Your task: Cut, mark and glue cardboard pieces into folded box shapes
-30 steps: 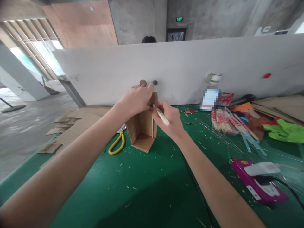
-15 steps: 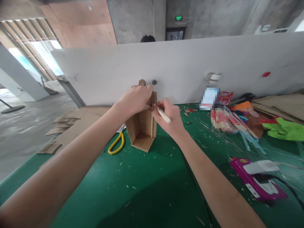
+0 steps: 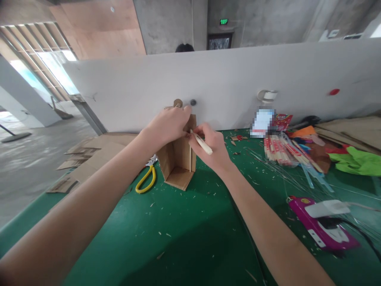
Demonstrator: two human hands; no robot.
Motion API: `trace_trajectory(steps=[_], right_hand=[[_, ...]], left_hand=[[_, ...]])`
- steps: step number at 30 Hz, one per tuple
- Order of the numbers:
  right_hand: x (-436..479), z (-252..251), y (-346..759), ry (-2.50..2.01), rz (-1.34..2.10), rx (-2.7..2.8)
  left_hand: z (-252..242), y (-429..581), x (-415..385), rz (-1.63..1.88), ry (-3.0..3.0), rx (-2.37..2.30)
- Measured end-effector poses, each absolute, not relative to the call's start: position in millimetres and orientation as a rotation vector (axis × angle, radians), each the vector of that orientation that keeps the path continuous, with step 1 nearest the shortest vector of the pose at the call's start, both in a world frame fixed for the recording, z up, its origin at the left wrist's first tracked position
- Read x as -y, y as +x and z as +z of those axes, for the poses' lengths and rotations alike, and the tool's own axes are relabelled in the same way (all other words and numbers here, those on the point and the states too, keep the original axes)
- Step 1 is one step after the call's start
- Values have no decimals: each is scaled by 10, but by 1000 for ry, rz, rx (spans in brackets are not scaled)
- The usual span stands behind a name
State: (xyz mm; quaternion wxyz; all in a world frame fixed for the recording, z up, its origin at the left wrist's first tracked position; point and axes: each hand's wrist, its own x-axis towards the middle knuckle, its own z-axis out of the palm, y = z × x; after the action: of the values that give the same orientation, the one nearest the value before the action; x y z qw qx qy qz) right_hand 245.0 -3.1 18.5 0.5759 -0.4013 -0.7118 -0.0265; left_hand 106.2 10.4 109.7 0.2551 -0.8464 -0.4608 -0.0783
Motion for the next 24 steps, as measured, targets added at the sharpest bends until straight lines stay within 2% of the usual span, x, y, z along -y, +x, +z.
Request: trace_trajectory(steps=[18, 24], right_hand=[[26, 185, 2447, -969, -33, 1636], [43, 179, 2457, -832, -23, 1483]], left_hand=[[1103, 1069, -121, -199, -2325, 1262], [1101, 1065, -151, -174, -2320, 1309]])
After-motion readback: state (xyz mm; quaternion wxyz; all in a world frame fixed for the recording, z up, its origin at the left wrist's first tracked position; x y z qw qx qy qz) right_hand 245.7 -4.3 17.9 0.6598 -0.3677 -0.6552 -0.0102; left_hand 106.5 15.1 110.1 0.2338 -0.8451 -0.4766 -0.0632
